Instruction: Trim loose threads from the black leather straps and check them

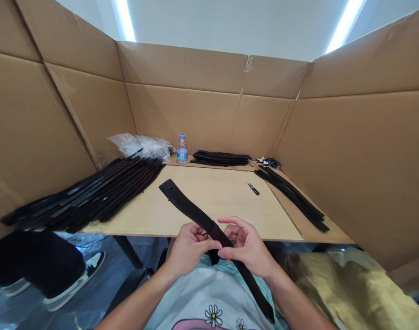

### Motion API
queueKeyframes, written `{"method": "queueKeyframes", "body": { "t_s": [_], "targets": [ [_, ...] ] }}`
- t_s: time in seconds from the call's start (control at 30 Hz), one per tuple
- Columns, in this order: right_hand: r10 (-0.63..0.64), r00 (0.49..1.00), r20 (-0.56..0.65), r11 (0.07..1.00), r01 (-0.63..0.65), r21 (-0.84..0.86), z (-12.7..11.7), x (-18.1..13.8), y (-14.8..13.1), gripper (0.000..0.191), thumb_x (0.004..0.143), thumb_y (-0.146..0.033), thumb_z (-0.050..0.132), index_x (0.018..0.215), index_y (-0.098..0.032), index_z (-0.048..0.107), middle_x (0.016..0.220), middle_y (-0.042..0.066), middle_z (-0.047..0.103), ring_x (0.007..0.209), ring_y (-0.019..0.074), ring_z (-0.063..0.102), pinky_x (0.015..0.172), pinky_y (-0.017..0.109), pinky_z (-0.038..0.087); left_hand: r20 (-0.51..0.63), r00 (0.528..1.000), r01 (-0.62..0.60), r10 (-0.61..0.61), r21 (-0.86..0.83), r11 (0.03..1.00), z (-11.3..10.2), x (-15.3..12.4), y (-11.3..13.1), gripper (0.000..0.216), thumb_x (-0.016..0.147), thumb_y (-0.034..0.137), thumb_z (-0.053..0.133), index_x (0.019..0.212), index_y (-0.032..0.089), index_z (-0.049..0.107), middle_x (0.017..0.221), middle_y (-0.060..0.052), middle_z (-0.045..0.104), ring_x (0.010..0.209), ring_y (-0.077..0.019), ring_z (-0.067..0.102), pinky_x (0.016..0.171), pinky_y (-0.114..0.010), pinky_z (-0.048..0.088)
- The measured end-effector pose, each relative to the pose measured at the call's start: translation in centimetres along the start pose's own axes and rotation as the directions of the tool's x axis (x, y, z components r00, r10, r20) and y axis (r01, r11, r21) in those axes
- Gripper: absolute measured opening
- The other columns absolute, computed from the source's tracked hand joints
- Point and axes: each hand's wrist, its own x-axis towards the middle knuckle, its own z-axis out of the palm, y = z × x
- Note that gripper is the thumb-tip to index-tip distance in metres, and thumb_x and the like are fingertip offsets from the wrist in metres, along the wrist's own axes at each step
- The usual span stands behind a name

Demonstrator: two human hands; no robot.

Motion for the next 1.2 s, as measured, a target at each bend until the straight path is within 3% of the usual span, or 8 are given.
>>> {"method": "queueKeyframes", "body": {
  "t_s": [0.2,0.37,0.57,0.63,0.77,0.9,1.03,1.2],
  "targets": [
    [0.042,0.998,0.042,0.999,-0.042,0.008,0.2,-0.6,-0.1,0.054,0.063,-0.02,0.084,0.112,-0.023,0.063,0.079,-0.005,0.044,0.054,0.0101,0.061,0.046,0.025,0.061,0.056,0.998,-0.003,0.003,-0.006,1.0,-0.2,0.1,0.0,0.023,0.053,0.02,0.086,0.07,0.013,0.071,0.066,-0.003,0.073,0.063,-0.0179,0.067,0.061,-0.026,0.053],
    [0.067,0.992,0.11,0.998,-0.068,0.005,0.0,-0.9,-0.2,0.054,0.069,-0.02,0.081,0.118,-0.023,0.057,0.081,-0.006,0.05,0.053,0.0147,0.071,0.048,0.022,0.059,0.152,0.988,0.0,0.007,-0.046,0.999,-0.4,0.3,-0.2,0.025,0.056,0.026,0.087,0.071,0.013,0.073,0.065,-0.002,0.071,0.066,-0.0173,0.066,0.063,-0.024,0.051],
    [0.087,0.96,0.268,0.993,-0.104,0.049,-0.3,-0.5,-0.5,0.04,0.08,-0.036,0.072,0.109,-0.019,0.051,0.082,0.004,0.071,0.048,0.0112,0.067,0.041,0.016,0.049,0.181,0.981,0.087,-0.071,-0.077,0.993,-0.8,0.5,-1.2,0.035,0.054,0.037,0.088,0.067,0.011,0.069,0.054,-0.001,0.065,0.045,-0.0117,0.057,0.049,-0.023,0.046],
    [0.111,0.964,0.241,0.986,-0.137,0.096,-0.2,-0.3,-0.3,0.038,0.086,-0.045,0.062,0.111,-0.019,0.05,0.072,0.005,0.072,0.041,0.0086,0.061,0.035,0.013,0.041,0.228,0.972,0.081,-0.055,-0.104,0.991,-0.6,0.4,-1.2,0.035,0.056,0.039,0.087,0.067,0.011,0.07,0.051,-0.002,0.064,0.041,-0.0124,0.056,0.047,-0.024,0.046],
    [0.164,0.974,0.154,0.971,-0.187,0.146,0.3,-0.1,0.0,0.038,0.089,-0.05,0.056,0.109,-0.019,0.052,0.056,0.001,0.068,0.031,0.0053,0.047,0.03,0.011,0.031,0.287,0.955,0.094,-0.069,-0.074,0.993,-0.2,0.0,-1.0,0.032,0.063,0.04,0.082,0.064,0.011,0.07,0.057,-0.008,0.07,0.056,-0.0245,0.069,0.058,-0.035,0.054],
    [0.187,0.978,0.092,0.966,-0.2,0.161,0.8,-0.3,-0.2,0.043,0.085,-0.055,0.059,0.11,-0.021,0.05,0.051,-0.004,0.062,0.03,0.0046,0.041,0.03,0.012,0.029,0.117,0.991,0.07,-0.067,-0.018,0.997,-0.1,-0.1,-1.2,0.034,0.055,0.038,0.087,0.068,0.013,0.069,0.059,-0.006,0.071,0.054,-0.0222,0.067,0.055,-0.032,0.054],
    [0.196,0.978,0.077,0.974,-0.203,0.101,0.9,-0.5,-0.3,0.046,0.085,-0.056,0.058,0.112,-0.02,0.051,0.047,-0.006,0.058,0.028,0.0038,0.035,0.029,0.012,0.025,0.067,0.997,0.036,-0.035,-0.02,0.999,-0.1,0.0,-1.4,0.035,0.052,0.035,0.088,0.071,0.013,0.069,0.064,-0.005,0.071,0.061,-0.0215,0.067,0.057,-0.03,0.054],
    [0.192,0.981,-0.01,0.981,-0.192,-0.027,1.0,-0.5,-0.2,0.047,0.083,-0.062,0.055,0.076,-0.016,0.054,0.044,-0.005,0.054,0.028,0.0029,0.035,0.028,0.012,0.022,0.067,0.997,-0.032,0.034,-0.029,0.999,0.1,0.1,-1.2,0.027,0.055,0.03,0.087,0.068,0.014,0.069,0.061,-0.001,0.069,0.058,-0.0156,0.063,0.056,-0.024,0.051]
  ]
}}
